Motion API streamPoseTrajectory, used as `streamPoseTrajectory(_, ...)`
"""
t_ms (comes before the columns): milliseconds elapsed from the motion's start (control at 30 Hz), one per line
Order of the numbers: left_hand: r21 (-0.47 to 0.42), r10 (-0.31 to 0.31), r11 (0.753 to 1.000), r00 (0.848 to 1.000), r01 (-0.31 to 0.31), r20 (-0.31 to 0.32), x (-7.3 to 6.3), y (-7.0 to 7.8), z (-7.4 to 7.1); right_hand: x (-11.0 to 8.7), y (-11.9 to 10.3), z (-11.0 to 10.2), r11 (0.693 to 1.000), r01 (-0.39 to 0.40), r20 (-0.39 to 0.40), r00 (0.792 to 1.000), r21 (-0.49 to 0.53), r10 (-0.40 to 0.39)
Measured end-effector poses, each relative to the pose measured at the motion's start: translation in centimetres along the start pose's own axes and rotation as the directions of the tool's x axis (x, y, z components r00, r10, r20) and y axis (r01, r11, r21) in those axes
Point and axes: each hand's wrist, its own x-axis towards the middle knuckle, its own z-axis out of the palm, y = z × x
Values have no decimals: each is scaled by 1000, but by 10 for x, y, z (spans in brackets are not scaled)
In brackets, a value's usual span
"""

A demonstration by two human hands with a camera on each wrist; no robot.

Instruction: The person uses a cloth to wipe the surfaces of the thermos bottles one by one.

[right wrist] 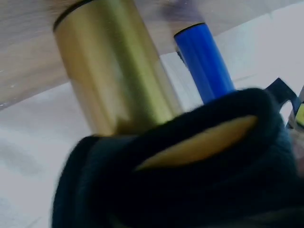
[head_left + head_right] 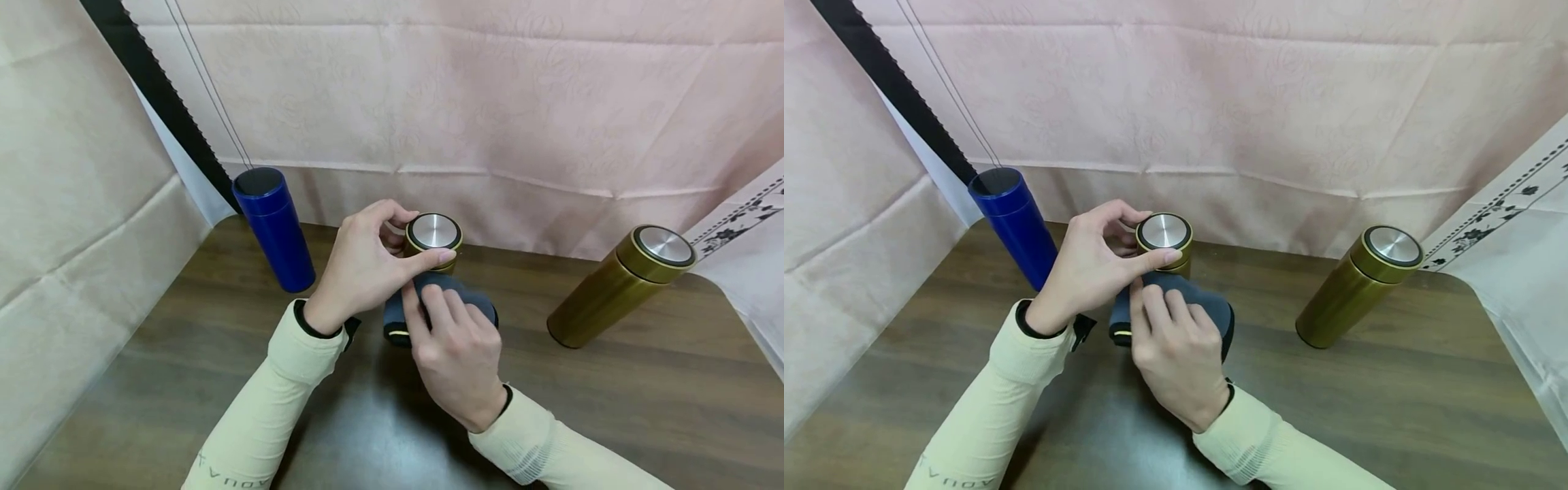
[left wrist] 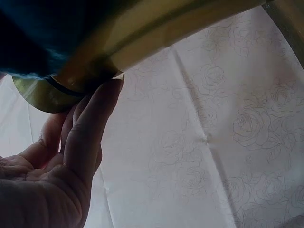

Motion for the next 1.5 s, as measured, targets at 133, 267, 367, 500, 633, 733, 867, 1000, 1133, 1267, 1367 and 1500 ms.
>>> streamPoseTrajectory(133,0,0,1000,1000,0,1,0,3,-1,-6,-10,6,995,73,150,987,-70,-62)
streamPoseTrajectory(267,9,3,1000,1000,-3,1,0,4,-1,-17,-16,14,983,161,269,954,-85,-133)
streamPoseTrajectory(367,18,9,1000,1000,-9,-3,1,3,0,-25,-18,19,982,184,355,921,-31,-161)
streamPoseTrajectory(500,21,0,1000,1000,0,-1,1,2,1,-38,-18,24,981,180,474,860,64,-189)
streamPoseTrajectory(633,13,-17,1000,1000,17,6,0,-1,1,-50,-16,28,976,186,544,810,111,-216)
streamPoseTrajectory(733,13,-24,1000,1000,24,4,0,-2,0,-54,-11,28,975,166,564,796,145,-219)
streamPoseTrajectory(867,1,-43,999,999,43,10,-2,0,1,-56,7,16,971,26,555,817,238,-158)
streamPoseTrajectory(1000,-31,-51,998,999,51,16,-1,2,0,-55,39,-5,902,-239,509,861,361,25)
streamPoseTrajectory(1133,-25,-39,999,999,39,10,-1,3,0,-54,59,-21,701,-525,473,830,483,295)
streamPoseTrajectory(1267,19,-27,999,1000,27,-4,-1,3,0,-48,63,-23,455,-743,519,668,490,533)
streamPoseTrajectory(1367,40,-19,999,1000,19,-14,-1,2,1,-40,58,-16,346,-809,544,579,475,607)
streamPoseTrajectory(1500,53,-3,999,1000,4,-26,-1,2,2,-29,49,-5,304,-799,528,580,519,621)
